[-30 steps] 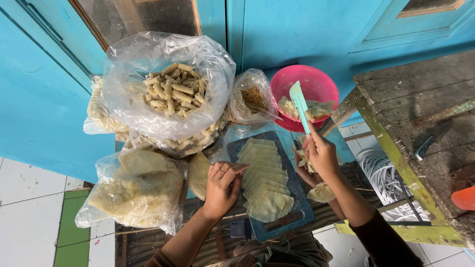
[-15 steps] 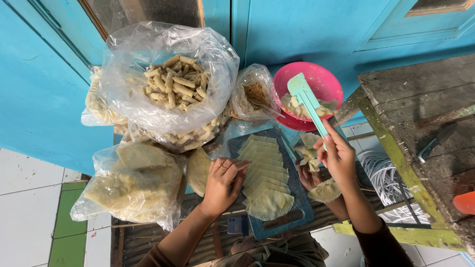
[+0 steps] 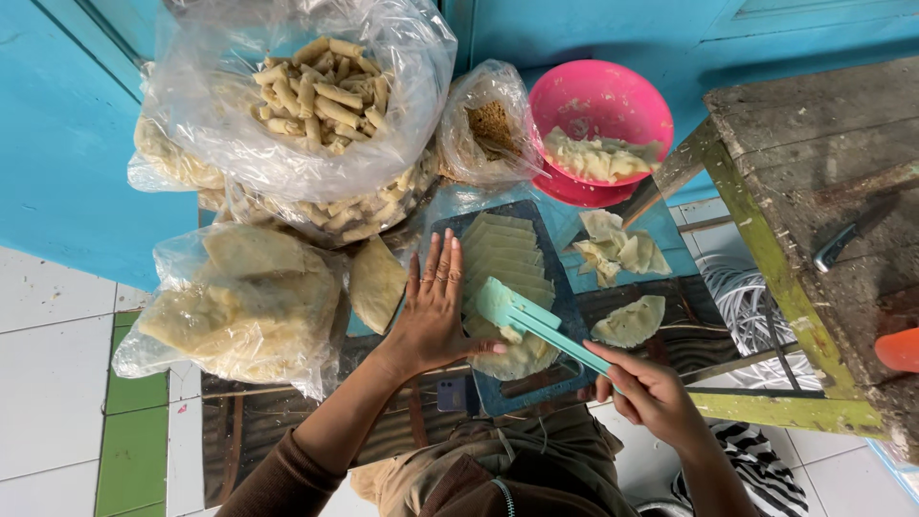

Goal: The person cuts thin dough sheets into smaller pieces on a cutting board using a plastic scraper, then rolls and folds the pieces by hand and dips them into a bag of brown breading powder. Finished rolled pieces accumulate in a large plastic bag beside the work area.

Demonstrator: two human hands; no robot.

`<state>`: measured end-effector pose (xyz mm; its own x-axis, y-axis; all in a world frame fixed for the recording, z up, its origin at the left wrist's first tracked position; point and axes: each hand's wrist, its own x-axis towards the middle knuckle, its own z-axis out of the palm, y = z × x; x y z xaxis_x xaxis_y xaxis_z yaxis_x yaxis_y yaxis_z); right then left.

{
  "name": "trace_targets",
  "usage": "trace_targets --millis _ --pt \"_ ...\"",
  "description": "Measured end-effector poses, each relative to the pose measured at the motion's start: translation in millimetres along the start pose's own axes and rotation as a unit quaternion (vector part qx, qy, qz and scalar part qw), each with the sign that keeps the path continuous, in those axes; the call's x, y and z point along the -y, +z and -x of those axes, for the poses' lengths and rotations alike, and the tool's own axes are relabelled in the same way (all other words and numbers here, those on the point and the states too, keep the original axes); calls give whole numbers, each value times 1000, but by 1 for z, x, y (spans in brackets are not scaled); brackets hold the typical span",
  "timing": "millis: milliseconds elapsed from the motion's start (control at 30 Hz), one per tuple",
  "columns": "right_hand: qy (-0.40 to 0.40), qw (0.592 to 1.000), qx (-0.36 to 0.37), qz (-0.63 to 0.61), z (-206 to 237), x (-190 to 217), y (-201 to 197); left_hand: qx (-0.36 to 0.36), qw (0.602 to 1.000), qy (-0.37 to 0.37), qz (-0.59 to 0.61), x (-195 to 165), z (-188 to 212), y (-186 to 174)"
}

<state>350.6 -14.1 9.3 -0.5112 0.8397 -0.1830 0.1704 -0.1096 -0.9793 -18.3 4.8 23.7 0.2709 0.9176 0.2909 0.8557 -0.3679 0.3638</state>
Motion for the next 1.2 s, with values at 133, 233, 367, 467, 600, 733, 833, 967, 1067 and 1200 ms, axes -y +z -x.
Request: trace_targets --millis 133,233,367,467,600,733,833,967,1067,1200 --pt "-239 926 -78 283 -3 12 19 22 1000 -6 -7 4 -1 4" --pt "-331 806 -136 472 -4 23 28 33 999 -11 -9 4 -1 5" --pt "-259 773 -137 563 -3 26 32 41 999 -16 -20 5 -2 6" --pt "-308 770 -168 533 -4 19 31 61 998 -19 -24 5 -2 7" --pt "-320 807 -197 456 -5 1 20 61 998 -20 -17 5 -1 9" --pt "-164 960 -184 133 -1 -19 6 55 998 -19 -29 5 0 11" --pt "-57 983 -144 -101 -3 -18 -18 59 998 -17 -34 5 1 11" --pt "-40 998 -40 27 -33 4 -54 60 998 -17 -22 6 0 11" --pt "-143 963 -35 225 -63 20 -65 56 998 -13 -22 6 0 11" --pt "0 971 -56 233 -89 30 -68 53 998 -13 -21 7 0 12"
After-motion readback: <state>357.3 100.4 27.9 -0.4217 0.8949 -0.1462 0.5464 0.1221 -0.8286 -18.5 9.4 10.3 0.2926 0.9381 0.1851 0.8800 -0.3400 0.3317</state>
